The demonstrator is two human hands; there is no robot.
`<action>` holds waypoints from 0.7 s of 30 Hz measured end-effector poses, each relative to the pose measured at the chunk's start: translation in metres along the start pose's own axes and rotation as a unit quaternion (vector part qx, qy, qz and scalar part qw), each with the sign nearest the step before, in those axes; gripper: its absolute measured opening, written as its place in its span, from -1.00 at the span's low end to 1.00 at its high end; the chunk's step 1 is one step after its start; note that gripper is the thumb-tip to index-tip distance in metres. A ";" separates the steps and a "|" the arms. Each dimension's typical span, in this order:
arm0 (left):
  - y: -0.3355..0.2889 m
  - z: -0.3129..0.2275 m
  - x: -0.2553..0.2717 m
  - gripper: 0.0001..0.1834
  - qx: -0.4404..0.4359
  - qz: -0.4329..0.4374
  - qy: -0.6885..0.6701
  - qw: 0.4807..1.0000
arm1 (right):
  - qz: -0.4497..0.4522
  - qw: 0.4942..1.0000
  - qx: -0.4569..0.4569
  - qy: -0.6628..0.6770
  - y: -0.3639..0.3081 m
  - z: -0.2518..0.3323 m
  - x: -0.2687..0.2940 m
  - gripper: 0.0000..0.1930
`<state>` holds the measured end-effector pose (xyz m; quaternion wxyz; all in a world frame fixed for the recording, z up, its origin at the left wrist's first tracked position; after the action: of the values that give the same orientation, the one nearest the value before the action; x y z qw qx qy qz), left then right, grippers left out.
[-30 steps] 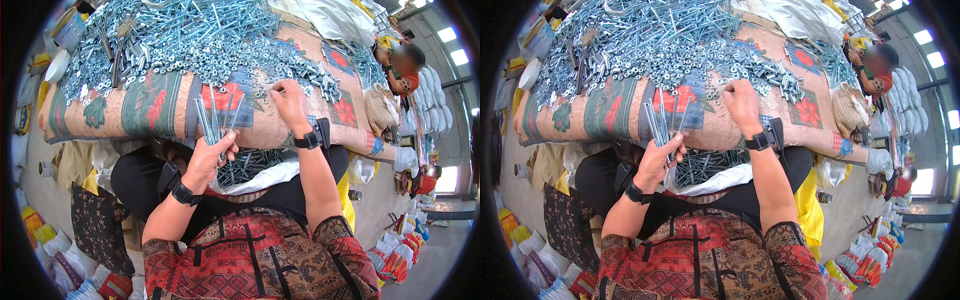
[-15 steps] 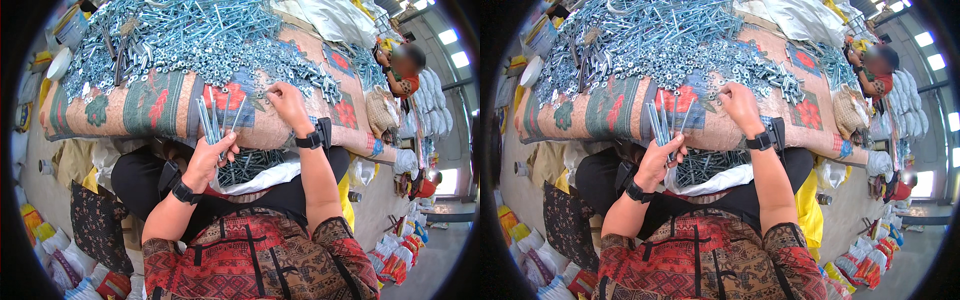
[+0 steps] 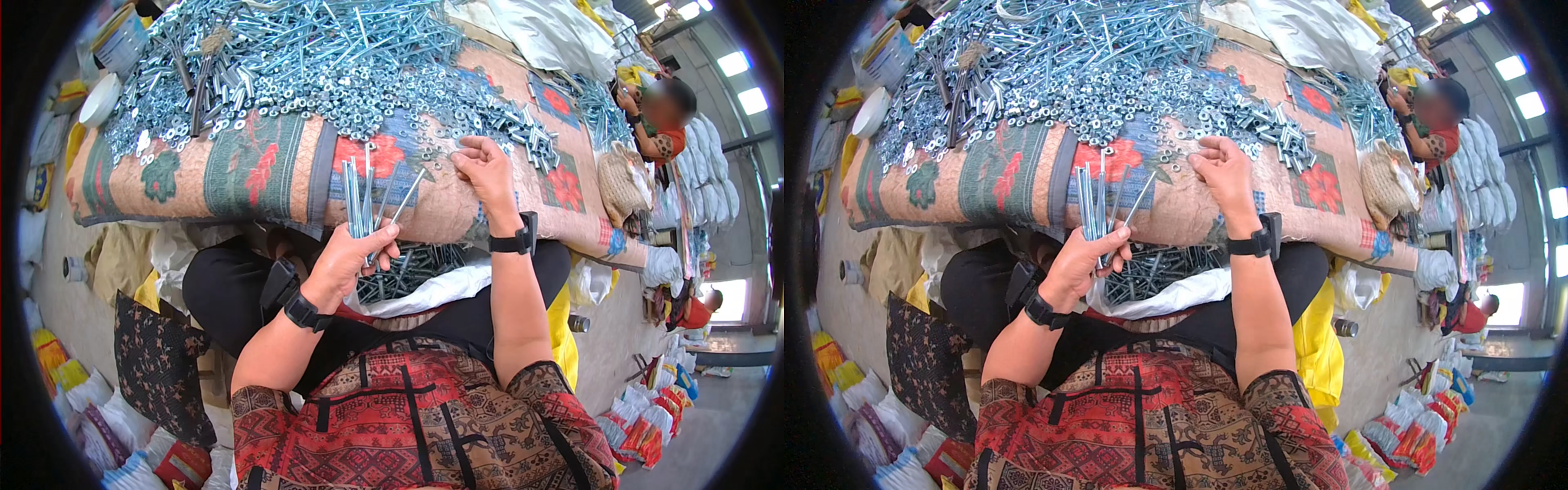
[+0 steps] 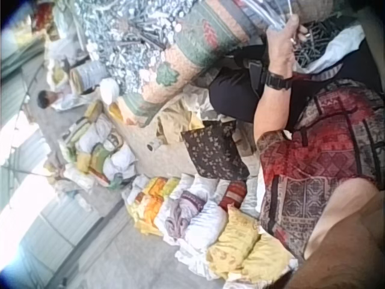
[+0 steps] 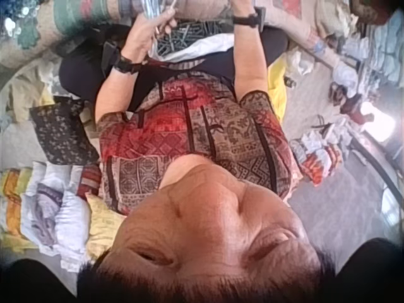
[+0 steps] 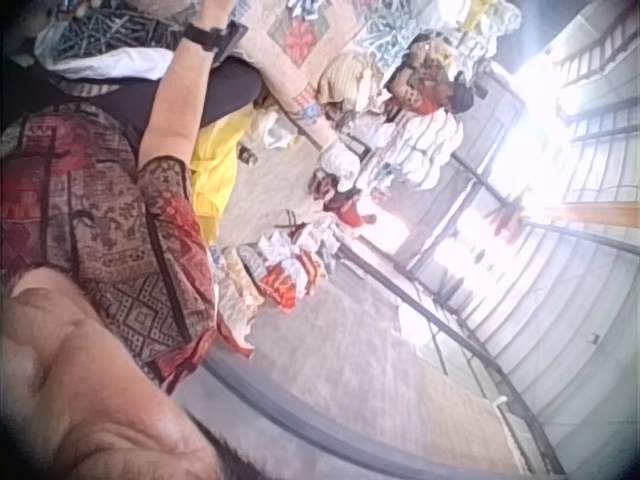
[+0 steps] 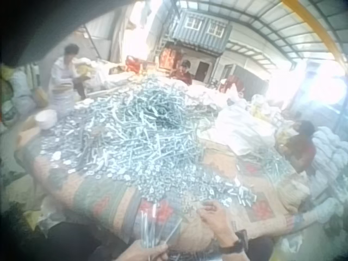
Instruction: Sorting and assembling metal pins with washers on a work table.
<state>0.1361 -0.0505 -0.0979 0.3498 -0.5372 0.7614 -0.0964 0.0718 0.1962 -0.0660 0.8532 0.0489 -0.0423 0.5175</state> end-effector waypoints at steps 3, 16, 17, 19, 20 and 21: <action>0.001 0.001 0.000 -0.70 -0.003 0.005 0.005 1.000 | 0.028 0.998 -0.001 -0.053 0.001 -0.004 0.006 -0.83; -0.002 -0.001 -0.004 -0.77 0.010 0.017 0.003 1.000 | 0.135 0.987 -0.026 0.089 -0.056 0.026 -0.023 -0.81; -0.003 -0.002 -0.003 -0.77 0.012 0.017 0.007 1.000 | 0.110 0.991 0.017 0.076 -0.058 0.029 -0.025 -0.81; -0.004 -0.003 -0.002 -0.78 0.014 0.018 0.011 1.000 | 0.085 0.993 0.061 0.062 -0.061 0.033 -0.025 -0.82; -0.004 -0.003 -0.002 -0.78 0.016 0.025 0.000 1.000 | 0.079 0.991 0.101 0.025 -0.062 0.035 -0.026 -0.83; -0.004 -0.004 -0.002 -0.78 0.018 0.031 -0.010 0.999 | 0.074 0.987 0.142 -0.013 -0.063 0.038 -0.027 -0.83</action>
<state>0.1374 -0.0514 -0.0920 0.3698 -0.5085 0.7720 -0.0934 0.1144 0.1387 -0.0345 0.7965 0.1726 0.0173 0.5793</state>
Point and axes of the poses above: each hand's wrist, its own y-axis towards the middle knuckle, its own x-axis out of the back of the hand, z = x × y, the point moved 4 cm from there along y, towards the middle knuckle, and after that the axes turned 10 degrees about -z, right-handed, at the moved point
